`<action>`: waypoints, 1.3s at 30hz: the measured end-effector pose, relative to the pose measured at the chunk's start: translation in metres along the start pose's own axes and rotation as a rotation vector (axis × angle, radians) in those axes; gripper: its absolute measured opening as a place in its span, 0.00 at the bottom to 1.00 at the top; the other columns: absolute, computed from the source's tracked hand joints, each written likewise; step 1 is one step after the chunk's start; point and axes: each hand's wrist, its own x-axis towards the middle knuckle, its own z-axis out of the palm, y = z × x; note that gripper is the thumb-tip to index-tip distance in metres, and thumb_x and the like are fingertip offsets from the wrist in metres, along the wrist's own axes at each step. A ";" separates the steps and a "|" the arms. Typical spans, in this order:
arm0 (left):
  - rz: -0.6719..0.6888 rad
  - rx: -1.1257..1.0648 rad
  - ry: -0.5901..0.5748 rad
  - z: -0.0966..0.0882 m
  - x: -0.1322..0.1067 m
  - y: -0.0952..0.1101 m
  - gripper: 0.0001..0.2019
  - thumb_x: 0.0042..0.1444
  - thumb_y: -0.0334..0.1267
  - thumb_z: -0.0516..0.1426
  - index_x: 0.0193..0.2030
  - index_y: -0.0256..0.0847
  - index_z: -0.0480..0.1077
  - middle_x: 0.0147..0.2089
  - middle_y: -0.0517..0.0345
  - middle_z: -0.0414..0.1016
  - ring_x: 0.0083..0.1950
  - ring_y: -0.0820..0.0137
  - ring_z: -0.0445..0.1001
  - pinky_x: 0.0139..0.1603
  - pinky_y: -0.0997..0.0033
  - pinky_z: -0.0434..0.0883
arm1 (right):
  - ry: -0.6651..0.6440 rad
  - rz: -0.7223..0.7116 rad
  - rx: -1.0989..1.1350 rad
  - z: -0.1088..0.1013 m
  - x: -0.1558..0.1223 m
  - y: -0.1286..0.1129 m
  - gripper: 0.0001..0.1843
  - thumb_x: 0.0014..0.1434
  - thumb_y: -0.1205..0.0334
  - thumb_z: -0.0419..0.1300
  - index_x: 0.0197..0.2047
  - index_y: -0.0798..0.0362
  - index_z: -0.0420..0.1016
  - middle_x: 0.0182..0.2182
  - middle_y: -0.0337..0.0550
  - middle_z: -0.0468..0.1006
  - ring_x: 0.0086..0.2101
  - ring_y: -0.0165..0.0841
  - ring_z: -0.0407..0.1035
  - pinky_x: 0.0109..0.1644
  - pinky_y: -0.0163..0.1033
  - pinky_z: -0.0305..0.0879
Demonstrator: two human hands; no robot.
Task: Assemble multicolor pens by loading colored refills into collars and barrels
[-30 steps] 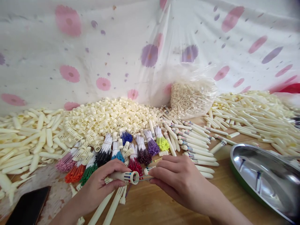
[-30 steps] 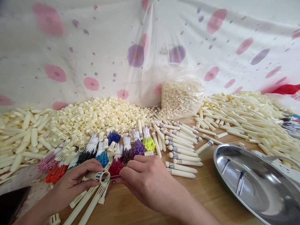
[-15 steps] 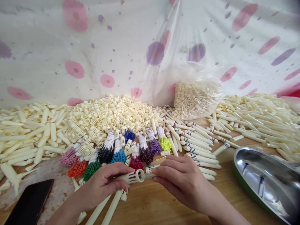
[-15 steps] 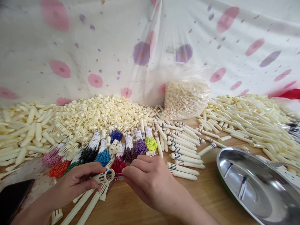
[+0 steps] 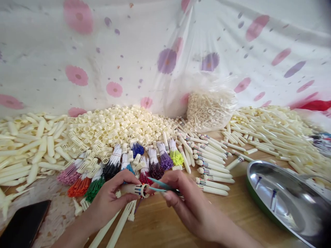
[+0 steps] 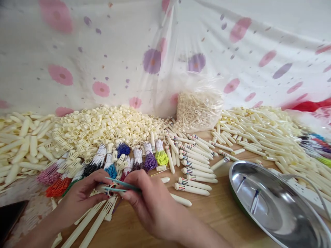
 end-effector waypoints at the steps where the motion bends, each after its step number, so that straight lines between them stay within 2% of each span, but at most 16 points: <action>1: -0.008 0.010 0.000 0.000 0.000 0.000 0.07 0.49 0.32 0.63 0.35 0.47 0.75 0.33 0.62 0.74 0.36 0.68 0.73 0.39 0.72 0.68 | 0.004 -0.025 -0.047 0.004 0.000 -0.004 0.06 0.67 0.62 0.47 0.45 0.52 0.61 0.33 0.42 0.76 0.30 0.29 0.69 0.33 0.31 0.64; 5: -0.061 0.007 0.027 0.003 0.002 0.003 0.06 0.48 0.32 0.63 0.33 0.47 0.75 0.31 0.63 0.74 0.35 0.68 0.73 0.37 0.73 0.69 | 0.034 -0.065 -0.187 0.012 0.002 -0.011 0.06 0.67 0.65 0.45 0.44 0.52 0.62 0.33 0.42 0.77 0.30 0.30 0.70 0.33 0.32 0.63; 8: -0.153 -0.041 0.077 0.007 0.003 0.003 0.05 0.47 0.33 0.64 0.32 0.46 0.74 0.31 0.63 0.74 0.35 0.68 0.74 0.35 0.74 0.70 | 0.044 0.040 -0.140 0.015 0.003 -0.009 0.05 0.66 0.64 0.47 0.41 0.52 0.62 0.29 0.41 0.76 0.26 0.30 0.69 0.29 0.32 0.61; 12: -0.186 -0.003 0.156 0.013 0.002 0.002 0.06 0.47 0.33 0.63 0.33 0.46 0.75 0.33 0.63 0.75 0.37 0.68 0.75 0.38 0.74 0.71 | 0.082 0.264 0.027 0.021 0.006 0.002 0.05 0.65 0.61 0.48 0.39 0.51 0.61 0.25 0.37 0.76 0.23 0.28 0.67 0.27 0.31 0.59; 16: -0.130 0.099 0.185 0.015 0.001 -0.005 0.06 0.46 0.33 0.63 0.33 0.47 0.77 0.32 0.62 0.75 0.36 0.68 0.75 0.38 0.74 0.72 | 0.126 0.380 0.237 0.030 0.011 0.017 0.07 0.65 0.57 0.49 0.37 0.50 0.59 0.29 0.40 0.78 0.25 0.28 0.69 0.30 0.33 0.62; 21: -0.062 0.168 0.303 0.003 0.002 -0.018 0.05 0.47 0.37 0.62 0.33 0.46 0.74 0.35 0.61 0.74 0.38 0.67 0.75 0.41 0.72 0.71 | 0.076 0.494 0.609 0.025 0.017 0.031 0.14 0.64 0.47 0.47 0.35 0.49 0.53 0.27 0.40 0.78 0.27 0.31 0.72 0.22 0.30 0.59; 22: -0.066 0.168 0.325 0.000 0.003 -0.019 0.06 0.46 0.38 0.63 0.33 0.46 0.73 0.35 0.61 0.75 0.39 0.66 0.75 0.42 0.71 0.71 | 0.069 0.499 0.568 0.022 0.017 0.032 0.14 0.64 0.48 0.47 0.35 0.49 0.54 0.28 0.41 0.78 0.29 0.32 0.73 0.23 0.31 0.60; 24: -0.102 0.146 0.366 -0.005 0.004 -0.019 0.08 0.45 0.41 0.64 0.32 0.45 0.72 0.35 0.61 0.75 0.39 0.65 0.75 0.43 0.69 0.71 | 0.002 0.471 0.286 0.015 0.016 0.029 0.11 0.64 0.52 0.49 0.35 0.51 0.59 0.31 0.43 0.78 0.32 0.33 0.73 0.29 0.33 0.63; 25: -0.122 0.124 0.382 -0.007 0.005 -0.017 0.09 0.44 0.42 0.64 0.32 0.45 0.71 0.34 0.61 0.75 0.39 0.65 0.75 0.42 0.69 0.71 | -0.082 0.430 0.089 0.013 0.015 0.028 0.10 0.63 0.55 0.52 0.35 0.52 0.62 0.32 0.44 0.78 0.33 0.34 0.73 0.32 0.35 0.64; 27: -0.162 0.072 0.409 -0.009 0.005 -0.013 0.10 0.42 0.42 0.65 0.31 0.44 0.71 0.32 0.61 0.75 0.37 0.65 0.75 0.40 0.70 0.72 | -0.349 0.316 -0.295 0.015 0.011 0.025 0.06 0.58 0.60 0.58 0.34 0.54 0.69 0.33 0.47 0.78 0.35 0.38 0.73 0.36 0.39 0.65; 29: -0.207 0.024 0.417 -0.009 0.006 -0.007 0.12 0.41 0.43 0.66 0.31 0.44 0.70 0.31 0.62 0.75 0.36 0.66 0.74 0.37 0.71 0.72 | -0.616 0.217 -0.552 0.023 0.007 0.025 0.04 0.54 0.67 0.60 0.35 0.57 0.73 0.35 0.51 0.79 0.36 0.41 0.73 0.36 0.41 0.66; 30: -0.230 0.005 0.414 -0.009 0.006 -0.005 0.13 0.40 0.43 0.66 0.31 0.43 0.70 0.30 0.62 0.75 0.35 0.66 0.74 0.36 0.71 0.72 | -0.701 0.194 -0.632 0.028 0.006 0.026 0.06 0.53 0.69 0.60 0.37 0.58 0.74 0.36 0.54 0.79 0.35 0.43 0.74 0.34 0.41 0.67; 32: -0.264 -0.029 0.409 -0.008 0.006 -0.001 0.14 0.39 0.44 0.67 0.31 0.42 0.70 0.28 0.62 0.74 0.34 0.67 0.74 0.34 0.72 0.72 | -0.754 0.199 -0.716 0.035 0.007 0.031 0.08 0.53 0.69 0.60 0.38 0.60 0.75 0.35 0.56 0.79 0.35 0.44 0.74 0.33 0.42 0.67; 35: -0.285 -0.074 0.384 -0.008 0.007 0.001 0.15 0.38 0.44 0.67 0.31 0.41 0.70 0.28 0.62 0.74 0.33 0.67 0.74 0.34 0.71 0.72 | -0.589 0.259 -0.698 0.027 0.015 0.040 0.07 0.56 0.63 0.61 0.37 0.57 0.74 0.33 0.51 0.79 0.35 0.43 0.74 0.33 0.40 0.67; 37: -0.295 -0.096 0.357 -0.008 0.007 0.000 0.15 0.39 0.44 0.67 0.32 0.41 0.70 0.29 0.61 0.75 0.34 0.67 0.74 0.36 0.71 0.72 | -0.372 0.304 -0.660 0.013 0.023 0.049 0.05 0.61 0.66 0.55 0.37 0.55 0.73 0.33 0.46 0.79 0.35 0.37 0.74 0.35 0.37 0.66; 39: -0.309 -0.105 0.330 -0.007 0.008 -0.003 0.14 0.40 0.44 0.66 0.32 0.42 0.70 0.30 0.61 0.75 0.36 0.66 0.74 0.37 0.71 0.71 | -0.183 0.281 -0.655 -0.001 0.029 0.062 0.10 0.63 0.70 0.50 0.41 0.54 0.72 0.36 0.46 0.78 0.38 0.35 0.73 0.41 0.37 0.65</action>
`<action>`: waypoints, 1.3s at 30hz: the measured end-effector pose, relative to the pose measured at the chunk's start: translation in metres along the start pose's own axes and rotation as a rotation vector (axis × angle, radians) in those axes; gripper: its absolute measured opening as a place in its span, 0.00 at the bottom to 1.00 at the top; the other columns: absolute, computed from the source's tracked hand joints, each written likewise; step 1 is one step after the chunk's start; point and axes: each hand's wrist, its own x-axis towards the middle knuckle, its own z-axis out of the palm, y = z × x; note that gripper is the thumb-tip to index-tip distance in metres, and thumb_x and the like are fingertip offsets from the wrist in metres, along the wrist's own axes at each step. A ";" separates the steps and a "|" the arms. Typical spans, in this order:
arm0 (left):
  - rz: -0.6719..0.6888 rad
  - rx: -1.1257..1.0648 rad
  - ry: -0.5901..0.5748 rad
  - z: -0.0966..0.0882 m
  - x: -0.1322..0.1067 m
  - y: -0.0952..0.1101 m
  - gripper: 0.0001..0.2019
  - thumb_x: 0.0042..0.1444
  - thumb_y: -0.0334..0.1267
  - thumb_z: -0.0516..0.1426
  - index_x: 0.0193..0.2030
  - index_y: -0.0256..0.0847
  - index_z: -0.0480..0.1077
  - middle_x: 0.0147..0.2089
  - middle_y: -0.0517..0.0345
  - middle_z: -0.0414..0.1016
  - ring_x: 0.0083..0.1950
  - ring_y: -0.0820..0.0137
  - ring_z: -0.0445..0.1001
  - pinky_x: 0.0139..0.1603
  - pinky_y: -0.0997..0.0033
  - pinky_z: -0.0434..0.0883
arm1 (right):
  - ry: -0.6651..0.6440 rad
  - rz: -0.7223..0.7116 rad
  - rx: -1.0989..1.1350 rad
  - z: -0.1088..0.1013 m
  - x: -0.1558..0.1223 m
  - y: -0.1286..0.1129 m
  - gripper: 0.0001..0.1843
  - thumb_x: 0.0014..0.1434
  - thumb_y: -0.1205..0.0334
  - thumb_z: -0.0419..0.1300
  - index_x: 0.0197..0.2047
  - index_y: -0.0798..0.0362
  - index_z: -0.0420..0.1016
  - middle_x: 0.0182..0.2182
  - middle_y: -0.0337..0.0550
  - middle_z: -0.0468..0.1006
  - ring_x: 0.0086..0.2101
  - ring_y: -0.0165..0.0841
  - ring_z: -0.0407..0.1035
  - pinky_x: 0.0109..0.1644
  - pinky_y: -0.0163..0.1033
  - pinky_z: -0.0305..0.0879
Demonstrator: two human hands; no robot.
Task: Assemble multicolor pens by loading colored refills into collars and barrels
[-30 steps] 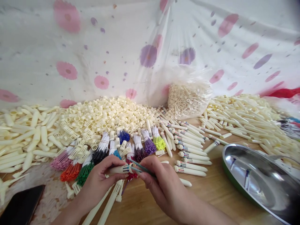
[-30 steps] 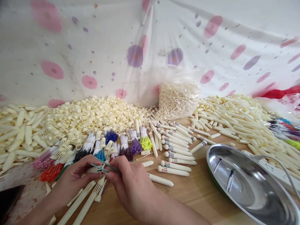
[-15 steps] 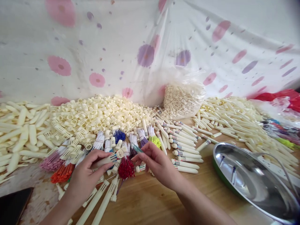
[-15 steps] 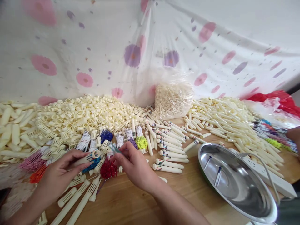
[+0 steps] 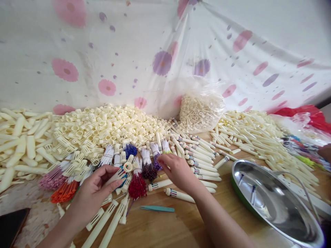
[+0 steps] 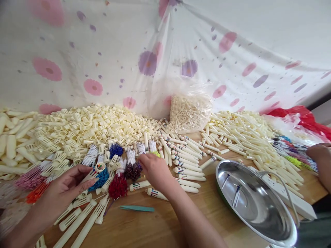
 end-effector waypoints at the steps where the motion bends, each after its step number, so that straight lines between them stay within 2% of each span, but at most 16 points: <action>1: -0.008 0.002 -0.010 0.000 0.000 -0.002 0.14 0.41 0.44 0.66 0.33 0.42 0.70 0.31 0.60 0.76 0.37 0.66 0.74 0.37 0.70 0.71 | 0.037 -0.021 -0.001 0.000 0.004 0.009 0.12 0.62 0.72 0.50 0.45 0.54 0.71 0.39 0.47 0.78 0.41 0.35 0.72 0.43 0.39 0.65; 4: -0.016 0.012 -0.032 0.001 0.001 -0.006 0.13 0.43 0.44 0.65 0.34 0.42 0.70 0.32 0.60 0.76 0.38 0.66 0.74 0.38 0.70 0.71 | -0.001 -0.112 0.001 0.011 0.011 0.029 0.20 0.59 0.74 0.51 0.54 0.54 0.65 0.49 0.49 0.75 0.49 0.36 0.68 0.51 0.40 0.62; 6: -0.011 0.012 -0.042 0.001 0.001 -0.006 0.13 0.43 0.43 0.65 0.34 0.42 0.70 0.32 0.61 0.76 0.37 0.66 0.74 0.38 0.70 0.70 | -0.031 -0.129 -0.008 0.022 0.014 0.037 0.22 0.59 0.76 0.51 0.55 0.55 0.64 0.49 0.49 0.74 0.49 0.36 0.68 0.50 0.39 0.62; 10: 0.004 0.007 -0.054 0.001 0.000 -0.004 0.12 0.43 0.42 0.65 0.33 0.43 0.70 0.31 0.62 0.76 0.36 0.67 0.74 0.38 0.71 0.70 | -0.033 -0.101 -0.038 0.033 0.016 0.040 0.16 0.59 0.75 0.51 0.49 0.55 0.70 0.41 0.48 0.78 0.42 0.36 0.72 0.44 0.37 0.63; 15: 0.041 0.023 -0.075 0.001 0.000 -0.006 0.10 0.46 0.42 0.64 0.34 0.43 0.71 0.32 0.61 0.76 0.37 0.67 0.74 0.39 0.71 0.70 | -0.002 -0.057 -0.074 0.031 0.016 0.033 0.12 0.60 0.72 0.51 0.43 0.53 0.73 0.34 0.45 0.78 0.36 0.36 0.73 0.37 0.35 0.61; 22: 0.057 0.017 -0.095 0.003 0.001 -0.011 0.09 0.47 0.40 0.63 0.35 0.43 0.71 0.33 0.61 0.75 0.37 0.67 0.73 0.39 0.71 0.70 | 0.056 -0.005 -0.035 0.033 0.014 0.027 0.14 0.57 0.72 0.54 0.42 0.50 0.76 0.38 0.43 0.79 0.36 0.34 0.74 0.36 0.34 0.63; 28: 0.064 0.005 -0.085 0.003 0.000 -0.011 0.09 0.46 0.39 0.64 0.35 0.43 0.71 0.33 0.61 0.75 0.37 0.68 0.73 0.39 0.72 0.71 | 0.087 -0.023 0.061 0.036 0.013 0.030 0.12 0.58 0.71 0.55 0.38 0.49 0.78 0.45 0.40 0.79 0.42 0.32 0.74 0.44 0.33 0.65; 32: 0.051 -0.009 -0.090 0.005 -0.003 -0.011 0.09 0.46 0.38 0.64 0.35 0.43 0.72 0.32 0.61 0.76 0.37 0.67 0.75 0.38 0.71 0.72 | 0.115 -0.017 0.121 0.040 0.011 0.027 0.13 0.58 0.74 0.53 0.37 0.50 0.77 0.41 0.42 0.80 0.40 0.33 0.74 0.43 0.34 0.66; 36: 0.027 -0.062 -0.112 0.018 -0.004 -0.006 0.10 0.43 0.40 0.65 0.33 0.42 0.72 0.32 0.59 0.78 0.37 0.65 0.76 0.40 0.68 0.73 | 0.160 -0.011 0.192 0.045 0.009 0.022 0.15 0.56 0.78 0.52 0.34 0.52 0.75 0.36 0.44 0.79 0.36 0.34 0.74 0.40 0.35 0.65; 39: -0.045 -0.169 -0.151 0.044 -0.004 -0.001 0.13 0.46 0.46 0.63 0.36 0.42 0.70 0.33 0.59 0.78 0.38 0.64 0.78 0.41 0.66 0.74 | 0.208 0.003 0.268 0.049 0.010 0.023 0.14 0.54 0.78 0.51 0.33 0.53 0.74 0.34 0.44 0.79 0.34 0.33 0.73 0.38 0.35 0.66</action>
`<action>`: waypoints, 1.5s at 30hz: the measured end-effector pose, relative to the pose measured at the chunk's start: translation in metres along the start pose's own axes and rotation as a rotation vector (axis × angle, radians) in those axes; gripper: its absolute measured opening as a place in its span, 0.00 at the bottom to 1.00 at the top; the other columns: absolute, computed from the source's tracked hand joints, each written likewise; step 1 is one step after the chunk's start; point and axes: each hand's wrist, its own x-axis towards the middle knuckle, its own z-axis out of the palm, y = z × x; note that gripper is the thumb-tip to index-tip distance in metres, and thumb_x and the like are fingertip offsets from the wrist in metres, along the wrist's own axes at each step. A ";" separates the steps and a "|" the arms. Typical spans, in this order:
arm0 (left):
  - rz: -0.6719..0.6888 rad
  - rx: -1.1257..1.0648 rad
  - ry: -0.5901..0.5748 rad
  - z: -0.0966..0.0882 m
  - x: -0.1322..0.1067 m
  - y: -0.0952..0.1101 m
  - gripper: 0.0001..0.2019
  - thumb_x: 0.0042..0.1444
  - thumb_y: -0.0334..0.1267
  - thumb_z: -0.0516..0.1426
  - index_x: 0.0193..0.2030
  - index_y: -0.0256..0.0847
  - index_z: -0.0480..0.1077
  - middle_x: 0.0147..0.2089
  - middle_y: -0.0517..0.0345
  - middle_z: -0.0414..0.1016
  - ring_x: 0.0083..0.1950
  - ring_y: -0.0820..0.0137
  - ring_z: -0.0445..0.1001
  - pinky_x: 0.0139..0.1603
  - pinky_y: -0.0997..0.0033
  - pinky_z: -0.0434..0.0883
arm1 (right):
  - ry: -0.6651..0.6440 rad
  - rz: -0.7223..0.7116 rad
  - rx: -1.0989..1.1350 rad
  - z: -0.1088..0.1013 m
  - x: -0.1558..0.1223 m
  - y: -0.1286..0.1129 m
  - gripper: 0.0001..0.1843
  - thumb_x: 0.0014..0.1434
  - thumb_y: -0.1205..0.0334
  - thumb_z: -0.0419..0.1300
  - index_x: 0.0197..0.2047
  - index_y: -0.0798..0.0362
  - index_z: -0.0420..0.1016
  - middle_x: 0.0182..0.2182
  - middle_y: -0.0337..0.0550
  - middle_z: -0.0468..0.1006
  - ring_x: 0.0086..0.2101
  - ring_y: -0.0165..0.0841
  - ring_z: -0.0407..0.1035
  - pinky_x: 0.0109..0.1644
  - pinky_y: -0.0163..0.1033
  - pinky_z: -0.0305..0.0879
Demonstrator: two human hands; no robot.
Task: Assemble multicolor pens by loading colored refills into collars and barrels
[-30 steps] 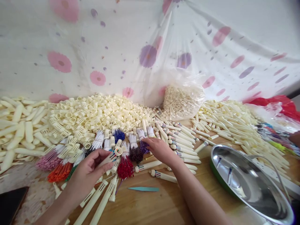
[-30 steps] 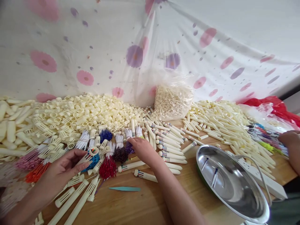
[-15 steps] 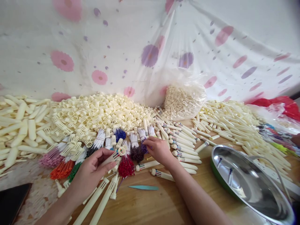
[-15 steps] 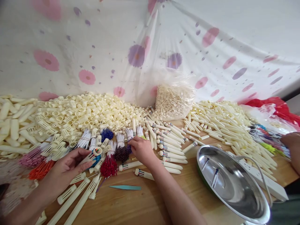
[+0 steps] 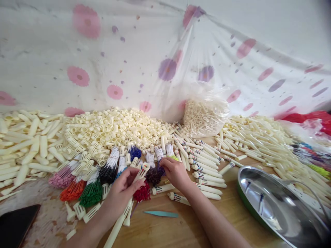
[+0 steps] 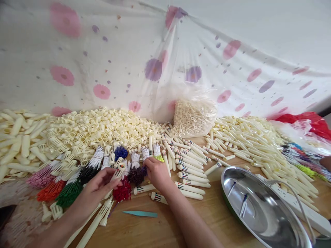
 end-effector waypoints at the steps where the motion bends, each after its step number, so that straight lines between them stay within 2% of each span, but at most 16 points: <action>1: -0.044 -0.055 -0.002 0.011 0.002 -0.001 0.14 0.48 0.48 0.61 0.37 0.42 0.69 0.35 0.58 0.77 0.38 0.64 0.78 0.40 0.65 0.75 | 0.019 0.009 0.030 0.001 0.000 0.002 0.14 0.54 0.78 0.52 0.32 0.53 0.74 0.33 0.43 0.78 0.33 0.33 0.73 0.38 0.35 0.66; 3: -0.115 -0.140 -0.073 0.032 0.008 -0.003 0.16 0.51 0.51 0.59 0.40 0.43 0.66 0.38 0.55 0.77 0.41 0.61 0.79 0.38 0.63 0.76 | 0.059 0.036 0.095 0.004 0.001 0.006 0.12 0.54 0.77 0.52 0.31 0.53 0.73 0.32 0.42 0.78 0.33 0.32 0.73 0.39 0.35 0.68; 6: -0.108 -0.223 -0.091 0.055 0.017 -0.011 0.15 0.54 0.51 0.57 0.42 0.44 0.63 0.43 0.52 0.76 0.47 0.59 0.77 0.40 0.61 0.76 | 0.111 0.079 0.191 0.007 0.000 0.010 0.09 0.54 0.74 0.54 0.30 0.54 0.72 0.30 0.43 0.78 0.34 0.33 0.75 0.39 0.36 0.70; 10: -0.071 -0.245 -0.055 0.065 0.026 -0.021 0.15 0.55 0.50 0.56 0.43 0.45 0.60 0.46 0.53 0.76 0.54 0.60 0.73 0.52 0.59 0.71 | 0.135 0.068 0.278 0.000 -0.008 0.002 0.06 0.55 0.70 0.57 0.28 0.54 0.72 0.30 0.44 0.78 0.39 0.36 0.75 0.42 0.40 0.71; 12: -0.057 -0.257 -0.059 0.065 0.027 -0.022 0.16 0.55 0.51 0.56 0.43 0.46 0.60 0.48 0.53 0.75 0.54 0.61 0.73 0.53 0.59 0.71 | 0.141 0.024 0.315 -0.011 -0.014 -0.008 0.05 0.56 0.69 0.58 0.29 0.53 0.73 0.31 0.44 0.78 0.40 0.36 0.75 0.42 0.40 0.71; 14: -0.057 -0.271 -0.085 0.062 0.024 -0.019 0.17 0.54 0.53 0.56 0.42 0.45 0.60 0.49 0.52 0.74 0.50 0.61 0.76 0.48 0.60 0.74 | 0.198 -0.037 0.391 -0.028 -0.017 -0.017 0.04 0.56 0.68 0.58 0.30 0.52 0.73 0.32 0.44 0.79 0.37 0.35 0.76 0.40 0.40 0.72; 16: -0.065 -0.271 -0.115 0.055 0.017 -0.014 0.17 0.54 0.53 0.56 0.42 0.45 0.61 0.48 0.51 0.75 0.46 0.61 0.78 0.42 0.62 0.76 | 0.355 -0.056 0.531 -0.047 -0.018 -0.025 0.03 0.56 0.68 0.60 0.32 0.51 0.73 0.30 0.41 0.79 0.33 0.33 0.76 0.38 0.39 0.73; 18: -0.070 -0.243 -0.139 0.044 0.008 -0.007 0.17 0.53 0.52 0.58 0.41 0.43 0.63 0.42 0.53 0.77 0.41 0.63 0.78 0.39 0.65 0.75 | 0.564 -0.015 0.732 -0.064 -0.015 -0.032 0.04 0.53 0.68 0.63 0.31 0.51 0.72 0.27 0.37 0.78 0.31 0.32 0.77 0.37 0.38 0.74; 20: -0.033 -0.110 -0.162 0.030 -0.002 -0.002 0.16 0.56 0.53 0.55 0.41 0.43 0.64 0.32 0.57 0.78 0.34 0.67 0.77 0.37 0.69 0.74 | 0.679 0.033 0.909 -0.075 -0.009 -0.039 0.06 0.51 0.67 0.65 0.30 0.51 0.70 0.25 0.35 0.77 0.29 0.32 0.77 0.36 0.38 0.75; 22: 0.021 -0.022 -0.148 0.015 -0.011 0.001 0.14 0.57 0.51 0.54 0.41 0.43 0.66 0.29 0.60 0.77 0.33 0.68 0.76 0.37 0.70 0.73 | 0.697 0.071 1.036 -0.078 -0.004 -0.047 0.08 0.49 0.66 0.67 0.29 0.52 0.70 0.24 0.34 0.77 0.27 0.32 0.77 0.34 0.37 0.76; 24: 0.079 0.048 -0.051 0.001 -0.016 0.001 0.12 0.57 0.47 0.55 0.44 0.46 0.68 0.32 0.61 0.77 0.37 0.68 0.76 0.41 0.72 0.72 | 0.664 0.089 1.120 -0.076 0.000 -0.056 0.08 0.49 0.66 0.67 0.30 0.52 0.70 0.24 0.34 0.77 0.26 0.32 0.77 0.31 0.35 0.76; 26: 0.154 0.139 -0.040 -0.012 -0.018 0.000 0.09 0.55 0.43 0.58 0.42 0.47 0.70 0.36 0.61 0.76 0.41 0.67 0.75 0.43 0.73 0.71 | 0.627 0.069 1.164 -0.072 0.000 -0.066 0.07 0.50 0.67 0.67 0.30 0.52 0.71 0.24 0.34 0.77 0.26 0.31 0.77 0.30 0.33 0.76; 30: 0.333 0.251 -0.043 -0.028 -0.013 0.000 0.07 0.54 0.33 0.59 0.38 0.49 0.71 0.36 0.63 0.72 0.38 0.70 0.73 0.38 0.77 0.70 | 0.616 -0.084 1.095 -0.067 -0.012 -0.082 0.06 0.53 0.71 0.64 0.32 0.50 0.72 0.27 0.35 0.76 0.28 0.30 0.77 0.31 0.34 0.76; 35: 0.537 0.198 -0.070 -0.034 -0.008 -0.001 0.12 0.55 0.25 0.56 0.37 0.49 0.69 0.39 0.61 0.70 0.45 0.69 0.72 0.47 0.73 0.68 | 0.479 -0.405 0.712 -0.069 -0.035 -0.094 0.15 0.56 0.75 0.60 0.45 0.49 0.72 0.34 0.43 0.78 0.34 0.34 0.76 0.36 0.40 0.77; 39: 0.554 0.142 -0.117 -0.034 -0.009 -0.001 0.10 0.57 0.26 0.55 0.37 0.49 0.68 0.39 0.61 0.69 0.45 0.69 0.71 0.47 0.71 0.68 | 0.365 -0.608 0.492 -0.072 -0.039 -0.100 0.17 0.59 0.75 0.57 0.50 0.52 0.69 0.34 0.46 0.79 0.37 0.32 0.76 0.42 0.37 0.76; 45: 0.529 0.144 -0.135 -0.035 -0.009 -0.001 0.09 0.57 0.28 0.57 0.36 0.50 0.69 0.39 0.62 0.68 0.45 0.68 0.70 0.51 0.69 0.65 | 0.359 -0.682 0.322 -0.066 -0.031 -0.107 0.05 0.61 0.74 0.56 0.39 0.59 0.71 0.30 0.48 0.80 0.39 0.30 0.76 0.47 0.30 0.73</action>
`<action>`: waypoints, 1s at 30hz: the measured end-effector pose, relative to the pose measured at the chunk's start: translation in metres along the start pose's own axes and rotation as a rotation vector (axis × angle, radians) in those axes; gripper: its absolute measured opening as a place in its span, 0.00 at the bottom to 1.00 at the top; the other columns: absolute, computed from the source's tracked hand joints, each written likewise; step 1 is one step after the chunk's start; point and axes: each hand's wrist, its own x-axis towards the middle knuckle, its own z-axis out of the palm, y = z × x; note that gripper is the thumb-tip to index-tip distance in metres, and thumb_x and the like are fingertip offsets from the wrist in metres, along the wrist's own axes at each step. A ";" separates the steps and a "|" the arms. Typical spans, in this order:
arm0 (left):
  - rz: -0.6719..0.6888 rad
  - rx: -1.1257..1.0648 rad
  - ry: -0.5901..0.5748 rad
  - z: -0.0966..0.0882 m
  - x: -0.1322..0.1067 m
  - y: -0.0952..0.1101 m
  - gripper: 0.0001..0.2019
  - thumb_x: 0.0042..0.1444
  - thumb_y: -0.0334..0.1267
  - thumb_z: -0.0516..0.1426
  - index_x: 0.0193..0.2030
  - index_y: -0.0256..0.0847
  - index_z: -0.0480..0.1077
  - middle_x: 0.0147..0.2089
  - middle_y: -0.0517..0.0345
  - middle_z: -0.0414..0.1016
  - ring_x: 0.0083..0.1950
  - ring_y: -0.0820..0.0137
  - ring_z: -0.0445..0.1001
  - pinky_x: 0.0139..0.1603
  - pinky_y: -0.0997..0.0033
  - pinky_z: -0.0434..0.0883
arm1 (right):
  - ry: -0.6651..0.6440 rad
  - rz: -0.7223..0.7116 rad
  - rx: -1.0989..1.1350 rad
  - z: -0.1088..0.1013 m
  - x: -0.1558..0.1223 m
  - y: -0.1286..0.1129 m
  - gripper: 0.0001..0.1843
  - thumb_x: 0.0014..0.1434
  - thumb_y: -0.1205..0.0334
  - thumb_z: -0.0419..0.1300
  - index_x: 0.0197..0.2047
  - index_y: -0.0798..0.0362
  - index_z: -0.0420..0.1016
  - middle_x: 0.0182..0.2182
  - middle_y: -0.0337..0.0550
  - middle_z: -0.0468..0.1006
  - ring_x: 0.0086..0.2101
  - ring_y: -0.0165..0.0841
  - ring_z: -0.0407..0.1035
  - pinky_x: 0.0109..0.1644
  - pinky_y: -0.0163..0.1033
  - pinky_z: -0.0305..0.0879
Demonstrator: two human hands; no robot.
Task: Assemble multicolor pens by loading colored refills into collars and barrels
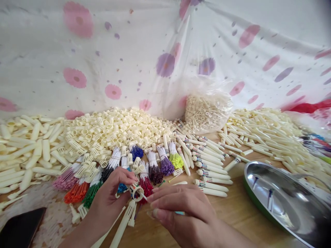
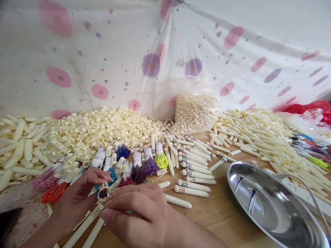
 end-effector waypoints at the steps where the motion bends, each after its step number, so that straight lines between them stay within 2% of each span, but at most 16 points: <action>1: -0.002 0.000 -0.001 0.000 0.000 0.000 0.09 0.57 0.28 0.57 0.37 0.50 0.68 0.39 0.62 0.68 0.45 0.68 0.70 0.50 0.69 0.66 | -0.002 -0.012 -0.005 0.002 0.001 0.001 0.05 0.61 0.74 0.55 0.38 0.59 0.72 0.29 0.48 0.80 0.38 0.30 0.76 0.46 0.30 0.73; 4: -0.006 0.006 -0.002 0.000 0.000 0.001 0.10 0.57 0.27 0.56 0.37 0.50 0.68 0.39 0.62 0.68 0.45 0.69 0.70 0.46 0.71 0.66 | -0.014 -0.007 0.003 0.005 0.002 0.002 0.08 0.63 0.73 0.52 0.37 0.60 0.72 0.28 0.49 0.80 0.36 0.30 0.77 0.45 0.28 0.73; 7: -0.032 0.033 -0.008 0.000 0.000 0.004 0.10 0.56 0.27 0.56 0.36 0.49 0.67 0.39 0.62 0.68 0.44 0.69 0.70 0.44 0.72 0.67 | -0.025 0.024 0.004 0.011 -0.003 0.007 0.07 0.64 0.72 0.51 0.39 0.59 0.71 0.29 0.47 0.80 0.36 0.29 0.76 0.44 0.29 0.73; 12: -0.047 0.105 -0.002 -0.001 -0.002 0.008 0.11 0.54 0.24 0.55 0.34 0.48 0.66 0.38 0.62 0.68 0.43 0.68 0.70 0.43 0.71 0.66 | -0.001 -0.065 -0.078 0.023 -0.014 0.022 0.08 0.60 0.75 0.55 0.43 0.58 0.71 0.34 0.46 0.78 0.37 0.31 0.73 0.40 0.33 0.73; 17: -0.232 0.176 -0.003 -0.001 -0.001 0.007 0.08 0.53 0.27 0.57 0.34 0.46 0.66 0.36 0.62 0.68 0.41 0.67 0.70 0.42 0.70 0.66 | 0.038 0.151 -0.131 0.030 -0.015 0.030 0.05 0.57 0.69 0.61 0.38 0.52 0.73 0.33 0.43 0.74 0.34 0.33 0.66 0.36 0.39 0.69; 20: -0.355 0.151 -0.031 0.001 0.001 0.010 0.05 0.52 0.34 0.59 0.32 0.44 0.66 0.33 0.62 0.68 0.38 0.67 0.69 0.39 0.70 0.66 | -0.026 0.282 -0.027 0.030 -0.013 0.032 0.02 0.58 0.66 0.60 0.36 0.52 0.74 0.32 0.43 0.71 0.34 0.32 0.66 0.36 0.38 0.67; 23: -0.431 0.097 -0.056 0.003 0.005 0.018 0.07 0.49 0.37 0.62 0.30 0.43 0.66 0.30 0.63 0.68 0.34 0.68 0.68 0.36 0.71 0.66 | -0.088 0.392 0.129 0.028 -0.012 0.035 0.04 0.60 0.66 0.58 0.35 0.53 0.74 0.33 0.43 0.72 0.36 0.32 0.67 0.39 0.38 0.68; 26: -0.457 0.055 -0.042 0.004 0.009 0.024 0.08 0.46 0.36 0.63 0.28 0.42 0.66 0.28 0.64 0.68 0.33 0.68 0.68 0.35 0.71 0.66 | -0.139 0.423 0.249 0.024 -0.011 0.038 0.06 0.62 0.67 0.55 0.36 0.54 0.74 0.34 0.44 0.73 0.37 0.31 0.68 0.41 0.37 0.68; 30: -0.465 0.041 -0.038 0.003 0.010 0.025 0.08 0.45 0.34 0.63 0.28 0.42 0.67 0.27 0.64 0.68 0.33 0.68 0.68 0.35 0.70 0.66 | -0.213 0.382 0.259 0.017 -0.010 0.039 0.08 0.62 0.68 0.55 0.41 0.53 0.75 0.38 0.45 0.73 0.40 0.31 0.68 0.44 0.38 0.68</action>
